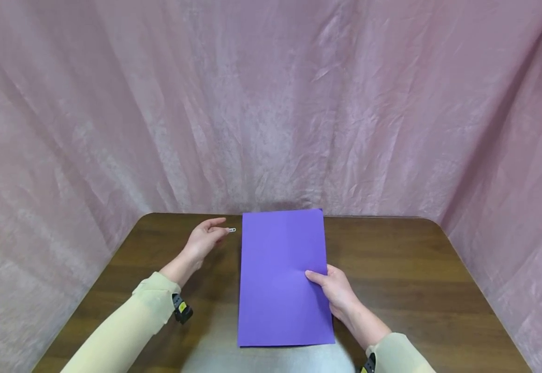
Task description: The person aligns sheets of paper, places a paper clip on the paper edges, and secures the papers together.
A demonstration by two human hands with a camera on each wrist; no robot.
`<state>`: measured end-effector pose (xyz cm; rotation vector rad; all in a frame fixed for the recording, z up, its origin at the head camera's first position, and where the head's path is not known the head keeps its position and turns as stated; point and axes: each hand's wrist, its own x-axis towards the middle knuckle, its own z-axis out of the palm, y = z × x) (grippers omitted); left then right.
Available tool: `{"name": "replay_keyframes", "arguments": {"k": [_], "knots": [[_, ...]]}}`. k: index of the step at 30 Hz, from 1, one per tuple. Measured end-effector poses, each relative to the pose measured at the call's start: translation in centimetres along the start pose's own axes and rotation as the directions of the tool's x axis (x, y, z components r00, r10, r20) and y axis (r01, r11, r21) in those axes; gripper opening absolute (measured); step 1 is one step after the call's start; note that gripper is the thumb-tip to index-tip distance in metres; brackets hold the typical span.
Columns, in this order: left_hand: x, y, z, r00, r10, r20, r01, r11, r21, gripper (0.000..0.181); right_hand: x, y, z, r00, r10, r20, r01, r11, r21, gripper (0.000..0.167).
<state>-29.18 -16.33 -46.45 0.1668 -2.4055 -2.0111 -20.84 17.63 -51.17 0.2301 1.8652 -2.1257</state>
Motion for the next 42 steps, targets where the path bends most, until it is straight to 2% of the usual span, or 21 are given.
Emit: {"name": "replay_keyframes", "arguments": {"k": [9, 18, 42], "knots": [[0.0, 0.4, 0.8, 1.0, 0.006, -0.012, -0.006, 1.0, -0.022, 0.048, -0.1, -0.1, -0.1, 1.0, 0.011, 0.017, -0.012, 1.0, 0.029, 0.018], [0.2, 0.5, 1.2, 1.0, 0.011, -0.002, -0.011, 0.999, -0.045, 0.048, 0.0, 0.0, -0.1, 1.0, 0.01, 0.011, -0.01, 1.0, 0.029, 0.019], [0.4, 0.9, 1.6, 1.0, 0.0, -0.009, 0.0, 0.998, -0.057, 0.047, -0.1, -0.1, 0.0, 1.0, 0.005, 0.009, -0.005, 1.0, 0.028, 0.019]]}}
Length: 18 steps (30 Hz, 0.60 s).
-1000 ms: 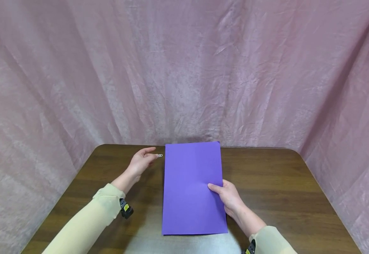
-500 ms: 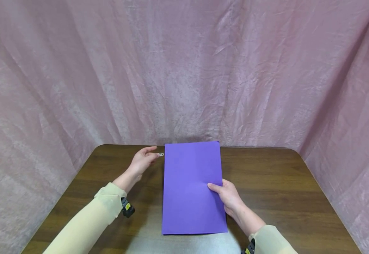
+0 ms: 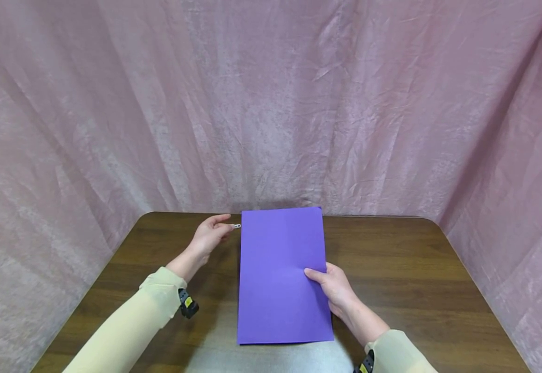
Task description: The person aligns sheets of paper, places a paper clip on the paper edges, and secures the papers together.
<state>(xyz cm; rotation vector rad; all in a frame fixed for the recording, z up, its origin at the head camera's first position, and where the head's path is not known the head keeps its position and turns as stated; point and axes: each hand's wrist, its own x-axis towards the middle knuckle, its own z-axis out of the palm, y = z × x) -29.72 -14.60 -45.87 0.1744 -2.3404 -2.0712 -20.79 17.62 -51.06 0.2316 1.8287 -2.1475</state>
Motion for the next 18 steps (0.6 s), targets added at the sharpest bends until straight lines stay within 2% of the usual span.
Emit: {"name": "replay_keyframes", "arguments": {"k": [9, 18], "knots": [[0.2, -0.03, -0.02, 1.0, -0.005, 0.007, 0.004, 1.0, 0.019, 0.048, 0.06, 0.08, 0.04, 1.0, 0.007, -0.008, -0.007, 1.0, 0.01, 0.017], [0.34, 0.38, 0.05, 0.999, -0.021, 0.028, 0.021, 1.0, 0.015, 0.05, 0.15, 0.1, 0.0, 1.0, 0.006, -0.015, -0.007, 1.0, -0.007, 0.023]]}}
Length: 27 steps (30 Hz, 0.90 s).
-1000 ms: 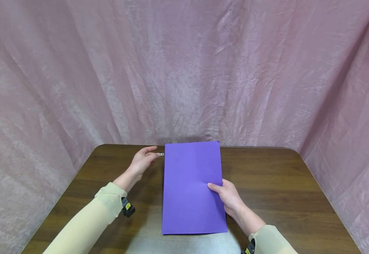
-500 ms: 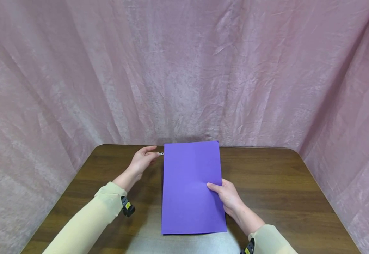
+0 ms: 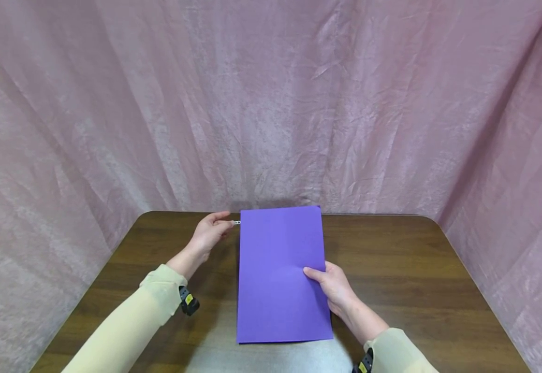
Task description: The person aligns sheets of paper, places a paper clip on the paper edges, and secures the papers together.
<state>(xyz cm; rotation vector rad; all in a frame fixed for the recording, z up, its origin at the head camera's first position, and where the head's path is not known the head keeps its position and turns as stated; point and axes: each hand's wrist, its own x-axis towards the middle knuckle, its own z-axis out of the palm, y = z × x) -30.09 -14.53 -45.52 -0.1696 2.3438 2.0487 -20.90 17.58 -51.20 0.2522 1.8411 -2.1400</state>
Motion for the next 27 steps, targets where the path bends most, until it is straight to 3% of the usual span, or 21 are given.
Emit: {"name": "replay_keyframes", "arguments": {"k": [27], "knots": [[-0.07, 0.45, -0.05, 1.0, 0.001, -0.005, -0.001, 1.0, -0.011, 0.048, -0.21, -0.17, 0.3, 1.0, 0.001, 0.004, -0.001, 1.0, 0.002, 0.022]]}}
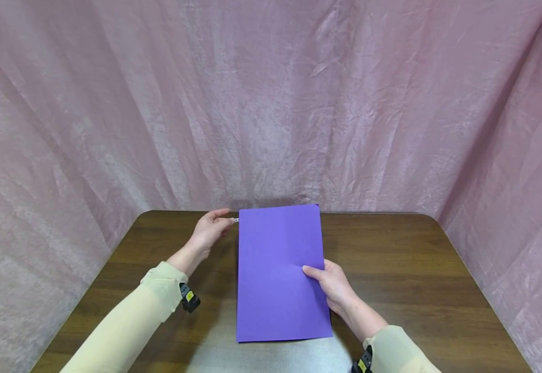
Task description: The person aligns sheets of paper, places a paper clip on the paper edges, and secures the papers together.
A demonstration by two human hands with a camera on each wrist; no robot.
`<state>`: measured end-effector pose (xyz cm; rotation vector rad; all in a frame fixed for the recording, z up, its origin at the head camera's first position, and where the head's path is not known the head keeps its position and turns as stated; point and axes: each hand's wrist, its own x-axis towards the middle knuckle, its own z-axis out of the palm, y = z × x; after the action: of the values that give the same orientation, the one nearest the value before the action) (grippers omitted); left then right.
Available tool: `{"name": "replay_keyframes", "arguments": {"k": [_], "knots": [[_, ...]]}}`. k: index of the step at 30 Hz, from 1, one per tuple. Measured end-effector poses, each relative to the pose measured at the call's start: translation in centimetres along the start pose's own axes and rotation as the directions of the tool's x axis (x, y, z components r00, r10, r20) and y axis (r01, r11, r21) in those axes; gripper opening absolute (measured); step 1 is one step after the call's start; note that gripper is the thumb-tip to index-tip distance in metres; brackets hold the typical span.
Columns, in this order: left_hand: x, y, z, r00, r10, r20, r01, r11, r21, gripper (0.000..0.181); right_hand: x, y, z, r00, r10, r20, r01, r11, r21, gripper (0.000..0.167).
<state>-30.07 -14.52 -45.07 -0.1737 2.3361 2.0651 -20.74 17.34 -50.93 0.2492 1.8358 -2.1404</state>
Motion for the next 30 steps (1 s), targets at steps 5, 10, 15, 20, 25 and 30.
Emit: {"name": "replay_keyframes", "arguments": {"k": [5, 10, 15, 20, 25, 30], "knots": [[0.17, -0.07, 0.04, 1.0, -0.003, 0.012, 0.003, 1.0, -0.008, 0.051, -0.07, 0.02, 0.0, 1.0, -0.01, 0.018, 0.01, 1.0, 0.009, 0.022], [0.28, -0.09, 0.11, 1.0, 0.003, 0.013, -0.003, 1.0, -0.006, 0.05, -0.13, -0.02, 0.07, 1.0, -0.007, 0.027, 0.007, 1.0, 0.016, 0.022], [0.18, 0.02, 0.14, 1.0, 0.006, 0.01, -0.006, 1.0, -0.01, 0.048, -0.06, 0.06, 0.09, 0.999, -0.008, 0.031, 0.008, 1.0, 0.016, 0.021], [0.03, 0.12, 0.15, 1.0, 0.003, 0.018, -0.002, 1.0, -0.015, 0.048, -0.04, 0.07, 0.13, 1.0, -0.009, 0.029, 0.009, 1.0, 0.015, 0.021], [0.08, 0.1, 0.19, 1.0, 0.008, 0.026, -0.007, 1.0, -0.018, 0.053, 0.02, 0.14, 0.1, 1.0, -0.006, 0.029, 0.005, 1.0, 0.017, 0.022], [0.15, 0.0, 0.32, 1.0, 0.013, 0.025, -0.012, 1.0, -0.023, 0.054, 0.05, 0.16, 0.1, 1.0, -0.003, 0.031, 0.002, 1.0, 0.023, 0.021]]}}
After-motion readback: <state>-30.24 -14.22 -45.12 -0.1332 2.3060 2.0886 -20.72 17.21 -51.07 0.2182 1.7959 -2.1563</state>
